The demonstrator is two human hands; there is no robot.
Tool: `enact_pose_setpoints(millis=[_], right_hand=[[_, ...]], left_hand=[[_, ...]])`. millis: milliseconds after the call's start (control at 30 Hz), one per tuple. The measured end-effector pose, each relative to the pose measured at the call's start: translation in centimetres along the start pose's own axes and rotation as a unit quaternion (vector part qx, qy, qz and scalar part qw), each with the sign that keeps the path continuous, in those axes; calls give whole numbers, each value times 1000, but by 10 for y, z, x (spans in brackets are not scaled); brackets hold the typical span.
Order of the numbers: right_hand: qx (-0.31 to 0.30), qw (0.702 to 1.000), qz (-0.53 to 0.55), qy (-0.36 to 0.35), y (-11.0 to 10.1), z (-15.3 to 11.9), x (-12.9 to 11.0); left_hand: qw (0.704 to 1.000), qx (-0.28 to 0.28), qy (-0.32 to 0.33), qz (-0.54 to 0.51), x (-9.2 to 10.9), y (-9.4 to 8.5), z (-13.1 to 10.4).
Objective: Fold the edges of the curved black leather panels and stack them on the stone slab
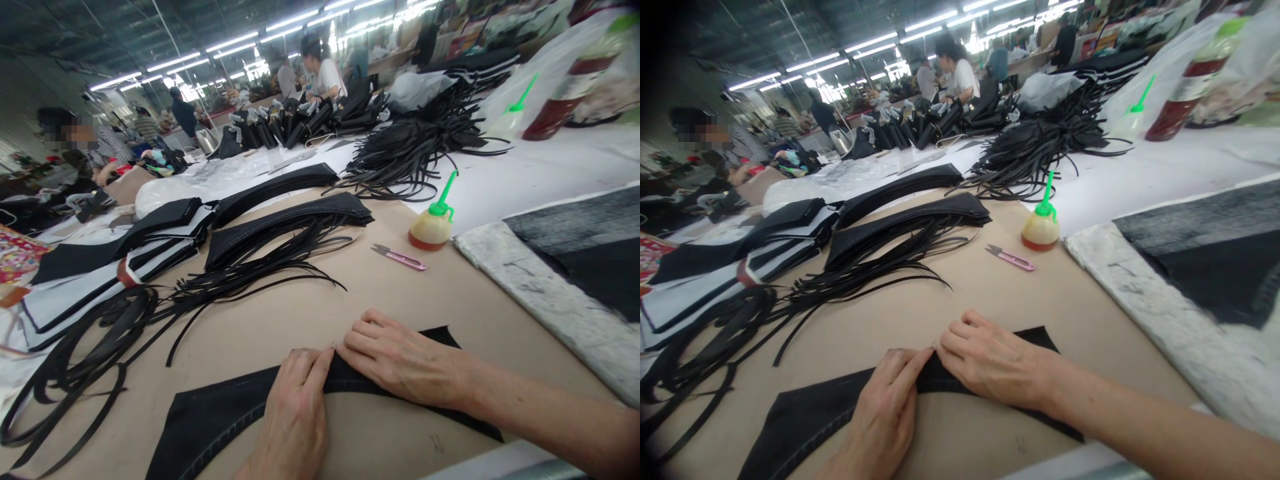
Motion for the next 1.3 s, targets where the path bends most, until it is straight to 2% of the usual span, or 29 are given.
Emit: enact_pose_setpoints(millis=[267,467,667,800,967,1133,1300], right_hand=[[6,1000,13,6,-2,-26,11],[14,1000,9,11,-1,-38,14],[12,1000,11,12,0,-45,16],[22,1000,9,11,-1,-46,15],[11,1000,2,23,0,-46,15],[27,999,-6,27,3,-58,22],[31,999,-8,32,0,-73,28]], left_hand=[[999,-28,25,31,-7,2,-1],[992,-51,13,113,-4,4,7],[984,-22,28,174,-1,-1,10],[990,21,35,138,15,-1,24],[998,-3,44,34,35,17,42],[999,-7,32,19,33,22,38],[998,-46,38,35,31,20,39]])
Point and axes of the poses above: each hand's wrist, its own z-axis towards the middle knuckle, its own y-axis out of the palm, x = y × z, the point moved 2 cm from there along z, towards the middle knuckle, and after that the axes turned 12 degrees about -x, right-handed, at the moved point
